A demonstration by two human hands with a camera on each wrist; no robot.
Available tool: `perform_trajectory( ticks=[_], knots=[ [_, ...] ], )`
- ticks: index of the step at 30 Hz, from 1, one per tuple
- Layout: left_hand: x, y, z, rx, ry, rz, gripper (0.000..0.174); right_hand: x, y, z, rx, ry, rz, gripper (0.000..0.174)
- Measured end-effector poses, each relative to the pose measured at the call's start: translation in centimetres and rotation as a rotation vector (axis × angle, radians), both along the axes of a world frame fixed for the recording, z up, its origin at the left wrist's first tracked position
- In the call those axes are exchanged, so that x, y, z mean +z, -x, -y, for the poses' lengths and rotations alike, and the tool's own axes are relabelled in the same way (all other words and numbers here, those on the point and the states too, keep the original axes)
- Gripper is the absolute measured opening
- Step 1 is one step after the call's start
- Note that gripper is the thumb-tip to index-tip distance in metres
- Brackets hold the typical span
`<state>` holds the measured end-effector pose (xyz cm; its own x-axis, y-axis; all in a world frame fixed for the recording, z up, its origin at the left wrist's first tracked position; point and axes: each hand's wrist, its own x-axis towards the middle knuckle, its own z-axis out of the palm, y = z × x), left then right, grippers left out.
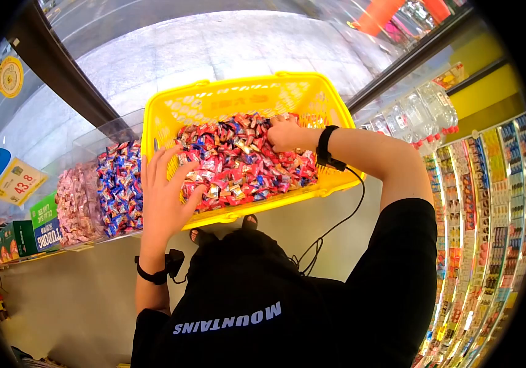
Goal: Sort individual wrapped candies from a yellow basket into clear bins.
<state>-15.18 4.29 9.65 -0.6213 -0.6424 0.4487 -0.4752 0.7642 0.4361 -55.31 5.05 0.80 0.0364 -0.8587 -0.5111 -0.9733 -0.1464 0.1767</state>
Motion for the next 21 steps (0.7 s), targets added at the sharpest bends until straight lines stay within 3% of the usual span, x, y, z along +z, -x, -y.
perform_trajectory(
  ticks=[4, 7, 10, 12, 13, 15, 17, 21],
  knots=[
    [0.1, 0.0, -0.1, 0.015, 0.000, -0.004, 0.041, 3.3, -1.0, 1.2, -0.031, -0.089, -0.012, 0.033],
    [0.3, 0.1, -0.1, 0.012, -0.009, -0.003, 0.040, 7.3, -1.3, 3.2, -0.107, -0.359, 0.224, 0.031],
    [0.1, 0.1, 0.0, 0.015, -0.021, -0.025, 0.037, 12.9, -4.6, -0.1, 0.017, 0.042, 0.628, 0.030],
    [0.2, 0.2, 0.1, -0.005, -0.013, -0.028, 0.038, 15.3, -7.9, -2.8, -0.020, 0.282, 0.819, 0.026],
    [0.3, 0.2, 0.1, -0.015, -0.014, -0.025, 0.038, 15.5, -9.4, -4.0, -0.122, 0.299, 0.913, 0.024],
    [0.6, 0.3, 0.1, -0.055, 0.000, -0.032, 0.039, 15.7, -12.1, -5.7, 0.024, 0.441, 0.942, 0.021],
    [1.2, 0.5, -0.2, -0.102, 0.011, -0.038, 0.041, 15.0, -14.6, -6.9, 0.013, 0.486, 1.067, 0.026],
    [1.9, 0.6, -1.0, -0.203, -0.059, -0.093, 0.029, 12.8, -17.3, -8.4, -0.011, 0.607, 1.263, 0.035]
  ],
)
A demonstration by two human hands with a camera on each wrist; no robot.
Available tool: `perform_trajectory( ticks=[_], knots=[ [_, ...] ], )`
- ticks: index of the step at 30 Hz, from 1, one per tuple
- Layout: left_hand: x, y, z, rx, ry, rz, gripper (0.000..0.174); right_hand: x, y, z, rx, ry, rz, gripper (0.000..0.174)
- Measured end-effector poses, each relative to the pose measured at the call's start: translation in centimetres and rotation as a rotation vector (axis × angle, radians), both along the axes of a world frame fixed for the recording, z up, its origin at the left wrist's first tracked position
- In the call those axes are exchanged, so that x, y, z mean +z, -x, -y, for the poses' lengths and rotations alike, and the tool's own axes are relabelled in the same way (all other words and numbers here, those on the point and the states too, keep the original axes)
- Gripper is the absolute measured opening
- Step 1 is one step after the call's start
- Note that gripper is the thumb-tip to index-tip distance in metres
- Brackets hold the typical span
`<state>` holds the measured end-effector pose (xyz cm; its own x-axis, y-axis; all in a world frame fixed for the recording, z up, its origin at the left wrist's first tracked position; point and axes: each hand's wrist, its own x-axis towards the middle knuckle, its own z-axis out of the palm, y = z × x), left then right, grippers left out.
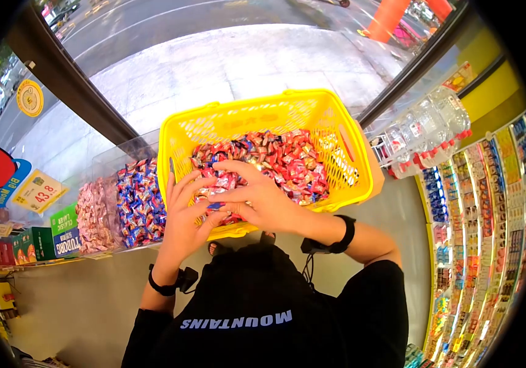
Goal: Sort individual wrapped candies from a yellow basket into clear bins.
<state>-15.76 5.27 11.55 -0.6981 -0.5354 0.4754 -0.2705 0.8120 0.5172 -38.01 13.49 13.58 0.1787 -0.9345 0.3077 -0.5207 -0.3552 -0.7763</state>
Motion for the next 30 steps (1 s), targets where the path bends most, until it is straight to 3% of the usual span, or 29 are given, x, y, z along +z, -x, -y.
perform_trajectory(
  ticks=[4, 12, 19, 23, 26, 30],
  knots=[
    [-0.6, -0.7, -0.4, 0.010, -0.108, -0.048, 0.019, -0.6, -0.5, -1.2, -0.033, 0.030, 0.040, 0.038],
    [-0.6, -0.8, -1.6, 0.100, 0.120, -0.008, 0.021, -0.3, -0.5, -2.5, -0.179, 0.230, -0.312, 0.023],
    [-1.0, -1.4, -1.5, 0.055, 0.009, -0.050, 0.025, -0.5, -0.4, -2.0, -0.119, 0.156, -0.271, 0.022],
    [0.0, -2.0, -1.5, 0.065, -0.068, -0.100, 0.038, 0.0, -0.8, -1.6, -0.093, 0.092, -0.165, 0.020],
    [-0.8, -2.2, -1.7, 0.178, 0.186, -0.116, 0.039, 1.5, -1.6, -0.7, -0.041, 0.019, -0.158, 0.021],
    [-0.7, -3.7, -1.5, 0.272, 0.219, -0.132, 0.038, 2.9, -2.3, 0.9, 0.057, -0.194, -0.096, 0.020]
  ],
)
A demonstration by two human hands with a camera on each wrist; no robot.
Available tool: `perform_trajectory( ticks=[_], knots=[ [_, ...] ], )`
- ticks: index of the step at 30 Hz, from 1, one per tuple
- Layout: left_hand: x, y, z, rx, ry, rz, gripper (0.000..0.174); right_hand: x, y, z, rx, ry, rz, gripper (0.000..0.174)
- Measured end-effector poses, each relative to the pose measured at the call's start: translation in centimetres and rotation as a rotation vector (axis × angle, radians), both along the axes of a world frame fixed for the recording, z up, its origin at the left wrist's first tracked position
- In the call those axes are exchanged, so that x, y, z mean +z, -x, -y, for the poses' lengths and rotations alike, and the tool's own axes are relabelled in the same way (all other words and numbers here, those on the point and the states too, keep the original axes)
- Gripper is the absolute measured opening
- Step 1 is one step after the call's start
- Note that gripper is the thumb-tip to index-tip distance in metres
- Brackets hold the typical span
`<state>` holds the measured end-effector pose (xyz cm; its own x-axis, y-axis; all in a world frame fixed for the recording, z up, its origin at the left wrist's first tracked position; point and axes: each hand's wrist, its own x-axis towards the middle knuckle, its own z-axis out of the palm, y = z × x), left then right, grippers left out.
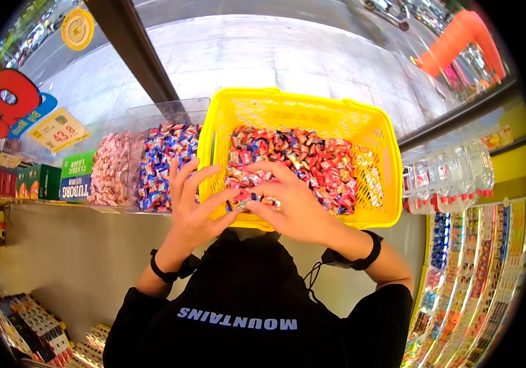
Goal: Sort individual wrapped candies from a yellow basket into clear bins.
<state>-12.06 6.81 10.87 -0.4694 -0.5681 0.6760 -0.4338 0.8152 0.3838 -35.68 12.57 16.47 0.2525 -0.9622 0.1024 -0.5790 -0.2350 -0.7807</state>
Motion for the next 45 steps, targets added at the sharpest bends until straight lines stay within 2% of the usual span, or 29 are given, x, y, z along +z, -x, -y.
perform_trajectory(
  ticks=[6, 8, 11, 14, 15, 18, 24, 31, 35, 37, 40, 41, 45],
  knots=[
    [-3.9, -5.6, 4.1, 0.313, -0.079, 0.075, 0.034, -2.7, 3.5, 4.7, 0.051, 0.081, -0.331, 0.033],
    [-6.5, -7.9, 5.2, 0.359, -0.123, 0.129, 0.033, -3.8, 5.6, 6.9, 0.024, -0.001, -0.443, 0.034],
    [-9.3, -9.5, 5.2, 0.360, -0.250, 0.268, 0.035, -6.9, 8.5, 10.0, 0.026, -0.167, -0.679, 0.042],
    [-9.9, -9.5, 5.0, 0.335, -0.331, 0.316, 0.039, -8.8, 9.2, 12.2, 0.051, -0.316, -0.854, 0.051],
    [-9.5, -9.5, 5.0, 0.339, -0.338, 0.299, 0.040, -10.3, 9.6, 12.8, 0.050, -0.327, -0.931, 0.054],
    [-9.7, -9.5, 5.2, 0.341, -0.332, 0.254, 0.041, -13.0, 9.6, 13.5, 0.033, -0.192, -1.036, 0.048],
    [-10.1, -9.5, 5.0, 0.366, -0.295, 0.211, 0.033, -14.3, 8.6, 14.3, 0.034, -0.192, -1.057, 0.034],
    [-10.5, -9.2, 5.2, 0.381, -0.287, 0.181, 0.030, -14.2, 9.7, 15.1, 0.082, -0.184, -1.049, 0.027],
    [-10.4, -9.1, 5.2, 0.380, -0.280, 0.179, 0.028, -13.6, 10.0, 15.1, 0.091, -0.209, -1.011, 0.026],
    [-10.3, -9.1, 5.2, 0.378, -0.279, 0.177, 0.028, -14.1, 10.3, 15.2, 0.087, -0.181, -0.998, 0.033],
    [-10.4, -9.0, 5.2, 0.393, -0.265, 0.157, 0.026, -14.0, 10.0, 15.7, 0.042, -0.263, -1.022, 0.028],
    [-10.5, -9.1, 5.1, 0.398, -0.262, 0.155, 0.025, -13.8, 10.1, 15.6, 0.066, -0.249, -0.999, 0.021],
    [-11.1, -9.1, 5.1, 0.419, -0.233, 0.145, 0.024, -15.3, 9.9, 15.1, 0.077, -0.033, -1.130, 0.020]
  ],
)
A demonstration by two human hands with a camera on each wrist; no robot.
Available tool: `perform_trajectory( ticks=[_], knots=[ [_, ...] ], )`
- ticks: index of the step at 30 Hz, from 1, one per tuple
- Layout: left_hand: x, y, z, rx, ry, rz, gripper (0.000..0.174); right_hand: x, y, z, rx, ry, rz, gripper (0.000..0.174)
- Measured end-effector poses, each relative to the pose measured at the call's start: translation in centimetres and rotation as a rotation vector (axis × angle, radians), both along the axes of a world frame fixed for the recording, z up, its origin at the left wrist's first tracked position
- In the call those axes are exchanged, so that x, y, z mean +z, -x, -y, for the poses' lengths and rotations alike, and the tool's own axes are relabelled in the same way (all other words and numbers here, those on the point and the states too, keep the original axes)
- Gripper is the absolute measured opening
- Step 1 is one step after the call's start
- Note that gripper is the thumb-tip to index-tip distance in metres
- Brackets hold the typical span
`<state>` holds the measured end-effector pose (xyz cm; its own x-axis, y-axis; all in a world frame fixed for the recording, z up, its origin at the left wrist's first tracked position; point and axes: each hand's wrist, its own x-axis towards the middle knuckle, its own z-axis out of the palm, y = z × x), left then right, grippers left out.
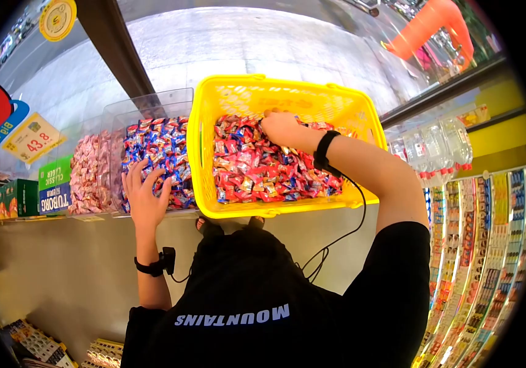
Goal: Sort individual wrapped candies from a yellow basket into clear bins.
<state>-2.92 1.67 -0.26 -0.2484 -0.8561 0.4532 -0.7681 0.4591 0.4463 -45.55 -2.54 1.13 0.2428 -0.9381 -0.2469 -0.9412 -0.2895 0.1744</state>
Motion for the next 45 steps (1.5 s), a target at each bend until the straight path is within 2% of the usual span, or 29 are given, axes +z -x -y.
perform_trajectory(
  ticks=[2, 4, 5, 7, 9, 11, 13, 16, 19, 22, 25, 26, 30, 34, 45],
  knots=[
    [0.3, 0.1, 0.0, 0.000, 0.016, 0.004, 0.022, 1.0, 0.3, 0.5, -0.044, -0.040, 0.114, 0.017],
    [0.6, 0.0, -0.2, -0.016, 0.039, 0.001, 0.021, 5.0, -0.5, 0.7, -0.109, -0.095, 0.185, 0.021],
    [0.5, -0.2, -0.1, -0.023, 0.060, -0.019, 0.020, 7.1, -0.6, 0.2, -0.057, -0.024, 0.262, 0.022],
    [1.5, 0.1, -0.3, -0.048, 0.065, -0.139, 0.020, 10.5, -0.7, -2.0, 0.032, 0.117, 0.417, 0.025],
    [4.2, 1.0, -1.0, -0.095, 0.088, -0.180, 0.022, 14.8, -2.6, -5.7, -0.019, 0.129, 0.539, 0.023],
    [7.0, 2.7, -2.2, -0.137, 0.125, -0.212, 0.023, 16.7, -4.4, -10.0, 0.006, 0.220, 0.657, 0.021],
    [9.1, 4.3, -3.3, -0.252, 0.140, -0.191, 0.034, 15.5, -5.4, -13.4, 0.095, 0.369, 0.768, 0.021],
    [11.7, 7.9, -5.4, -0.461, 0.037, -0.035, 0.047, 12.9, -7.2, -16.9, 0.095, 0.494, 1.001, 0.030],
    [11.9, 11.5, -6.9, -0.574, -0.012, 0.064, 0.046, 9.8, -8.1, -18.5, 0.113, 0.559, 1.138, 0.031],
    [11.1, 14.2, -7.2, -0.599, 0.022, 0.046, 0.033, 8.5, -7.4, -19.7, 0.061, 0.614, 1.303, 0.031],
    [11.2, 15.6, -7.5, -0.578, 0.053, 0.074, 0.025, 7.6, -5.9, -20.2, 0.012, 0.663, 1.341, 0.027],
    [11.3, 16.1, -7.6, -0.578, 0.069, 0.092, 0.026, 7.7, -5.3, -20.6, 0.031, 0.696, 1.221, 0.023],
    [11.2, 17.6, -8.3, -0.551, 0.094, 0.119, 0.025, 8.0, -3.7, -21.3, 0.021, 0.747, 1.128, 0.019],
    [11.1, 18.4, -8.3, -0.513, 0.143, 0.135, 0.025, 8.1, -2.7, -21.3, 0.071, 0.779, 0.900, 0.013],
    [12.0, 19.8, -8.7, -0.468, 0.227, 0.246, 0.027, 8.1, -1.5, -20.8, 0.093, 0.670, 0.921, 0.011]
  ],
)
